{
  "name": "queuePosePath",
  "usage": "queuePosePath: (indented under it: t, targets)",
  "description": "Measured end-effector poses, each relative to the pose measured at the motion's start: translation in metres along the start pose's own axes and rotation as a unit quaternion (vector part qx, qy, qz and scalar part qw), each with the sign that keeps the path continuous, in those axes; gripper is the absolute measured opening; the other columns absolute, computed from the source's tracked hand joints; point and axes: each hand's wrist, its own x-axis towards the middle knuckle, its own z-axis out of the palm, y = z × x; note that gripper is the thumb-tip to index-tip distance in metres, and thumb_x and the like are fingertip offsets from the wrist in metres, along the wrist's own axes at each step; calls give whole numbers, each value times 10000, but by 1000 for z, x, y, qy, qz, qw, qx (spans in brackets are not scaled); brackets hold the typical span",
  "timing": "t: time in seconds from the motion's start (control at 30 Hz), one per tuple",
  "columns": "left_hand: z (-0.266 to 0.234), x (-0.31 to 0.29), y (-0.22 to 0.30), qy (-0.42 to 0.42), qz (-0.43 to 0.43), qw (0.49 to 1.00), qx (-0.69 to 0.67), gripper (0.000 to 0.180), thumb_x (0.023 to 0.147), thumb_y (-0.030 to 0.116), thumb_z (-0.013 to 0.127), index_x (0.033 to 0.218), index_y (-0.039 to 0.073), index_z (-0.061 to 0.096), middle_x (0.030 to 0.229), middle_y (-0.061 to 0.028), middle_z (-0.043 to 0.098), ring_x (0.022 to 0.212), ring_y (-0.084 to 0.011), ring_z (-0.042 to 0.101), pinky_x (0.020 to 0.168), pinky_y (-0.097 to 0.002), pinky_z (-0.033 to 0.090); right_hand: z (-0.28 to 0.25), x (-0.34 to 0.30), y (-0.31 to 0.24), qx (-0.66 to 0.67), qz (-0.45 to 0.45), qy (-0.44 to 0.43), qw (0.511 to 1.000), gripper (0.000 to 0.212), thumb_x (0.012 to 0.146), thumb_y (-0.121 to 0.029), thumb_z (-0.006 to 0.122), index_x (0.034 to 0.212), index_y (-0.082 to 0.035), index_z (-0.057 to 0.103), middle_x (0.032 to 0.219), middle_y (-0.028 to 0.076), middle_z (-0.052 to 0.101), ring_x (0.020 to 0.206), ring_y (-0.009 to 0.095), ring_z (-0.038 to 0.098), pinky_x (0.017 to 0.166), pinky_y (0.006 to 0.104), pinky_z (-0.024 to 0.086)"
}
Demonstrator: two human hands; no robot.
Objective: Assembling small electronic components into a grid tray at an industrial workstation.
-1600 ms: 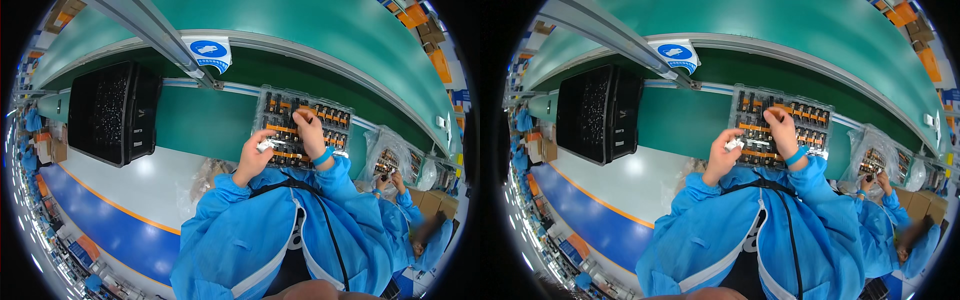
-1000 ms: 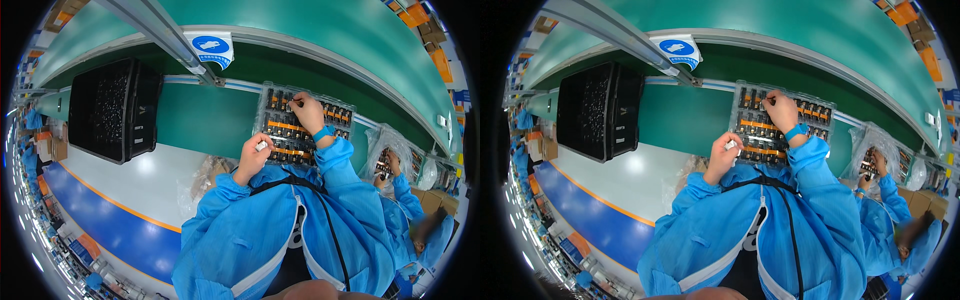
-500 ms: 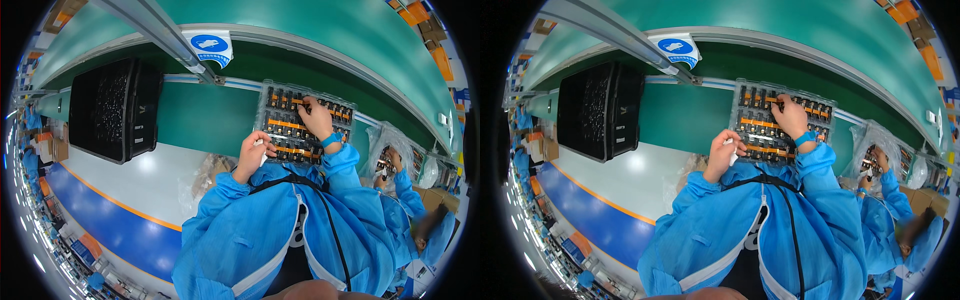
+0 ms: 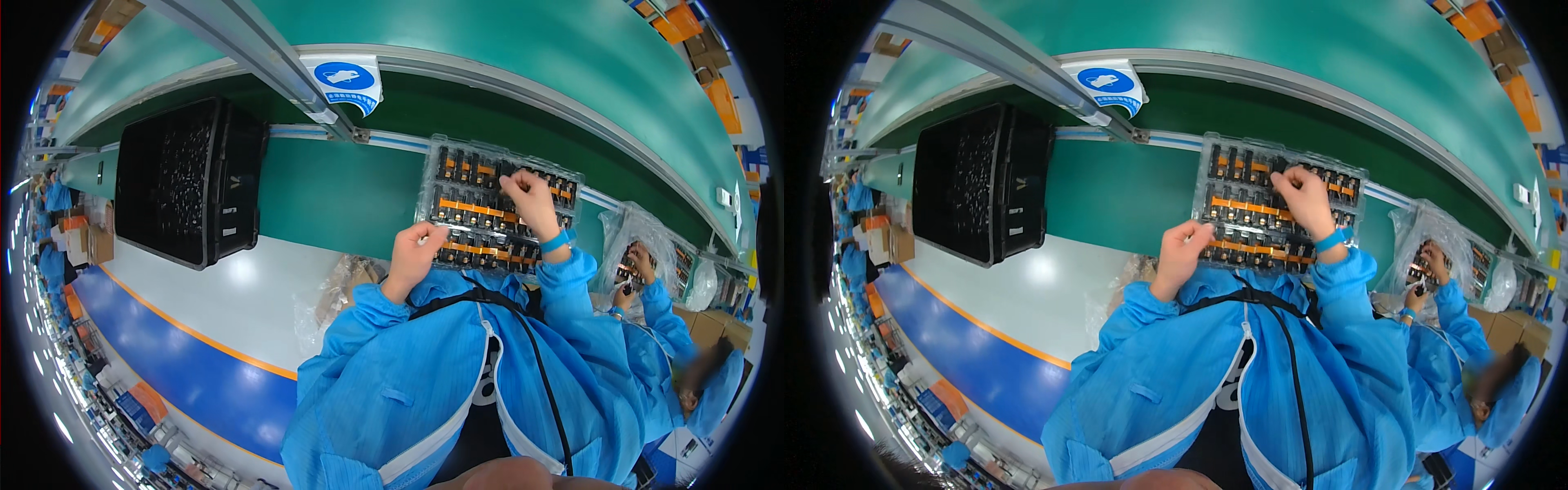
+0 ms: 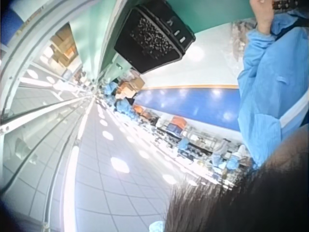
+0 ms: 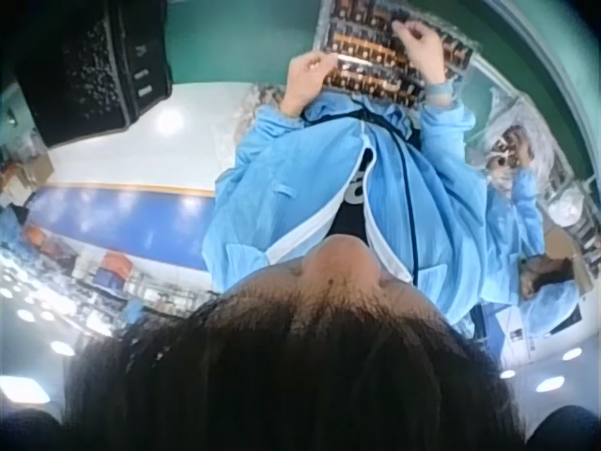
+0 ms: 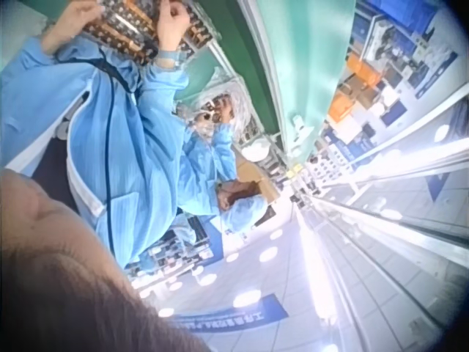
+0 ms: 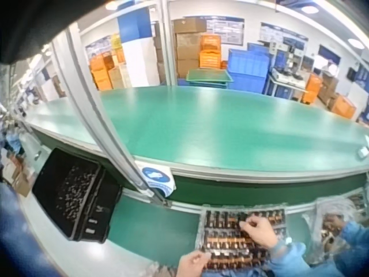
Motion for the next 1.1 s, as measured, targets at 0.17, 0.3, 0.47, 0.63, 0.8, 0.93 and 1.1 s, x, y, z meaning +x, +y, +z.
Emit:
queuePosePath:
  t: [0.17, 0.3, 0.47, 0.63, 0.8, 0.93, 1.1]
  targets:
    - [46, -5, 52, 59, 225, 939, 254, 443, 759, 212, 832, 1119, 23, 656, 1040, -140, 687, 900, -329, 687, 772, -352, 543, 35, -58, -42, 250, 32, -111, 961, 220, 926, -176, 697, 776, -21, 656, 702, -34, 610, 679, 33, 510, 587, 216, 409]
    - [36, -2, 41, 16, 227, 942, 248, 397, 790, 154, 796, 1134, 11, 657, 994, -168, 695, 880, -332, 695, 739, -355, 551, 47, -80, -56, 299, -6, -141, 944, 174, 957, -164, 658, 858, -22, 645, 785, -24, 619, 708, 35, 527, 614, 203, 428]
    - [30, -10, 46, -49, 95, 991, 76, 285, 880, 92, 691, 1141, -17, 657, 974, -101, 712, 875, -165, 676, 766, -298, 524, 45, -79, -41, 328, -24, -104, 938, 169, 928, -147, 689, 995, -15, 609, 823, -22, 605, 744, 50, 537, 649, 210, 448]
    - [29, -11, 40, -79, 124, 988, 51, 237, 944, 80, 608, 1155, -20, 647, 1014, -64, 692, 906, -100, 618, 790, -268, 496, 39, -80, -53, 94, -122, -93, 984, 241, 842, -147, 777, 932, -7, 602, 716, 10, 579, 645, 78, 519, 567, 250, 445]
    - [17, -9, 27, -115, -52, 988, -86, 190, 956, 120, 614, 1074, -25, 647, 944, -27, 677, 862, -99, 606, 752, -265, 491, 39, -78, -53, 199, -65, -130, 969, 207, 870, -146, 750, 904, 0, 607, 727, 10, 590, 653, 73, 522, 573, 231, 448]
    - [37, -8, 37, 28, 197, 960, 200, 208, 868, 126, 690, 1039, 12, 659, 894, -55, 685, 764, -199, 675, 651, -308, 520, 54, -84, -46, 220, -33, -44, 974, 294, 848, -184, 775, 988, -5, 588, 787, 7, 609, 696, 56, 532, 599, 226, 463]
    - [44, -8, 37, 117, 301, 811, 488, 282, 739, 113, 742, 1006, 56, 670, 835, -74, 626, 711, -291, 667, 587, -385, 539, 64, -89, -50, 153, -33, -41, 987, 381, 807, -229, 813, 1041, -11, 606, 796, 18, 628, 701, 52, 537, 613, 225, 473]
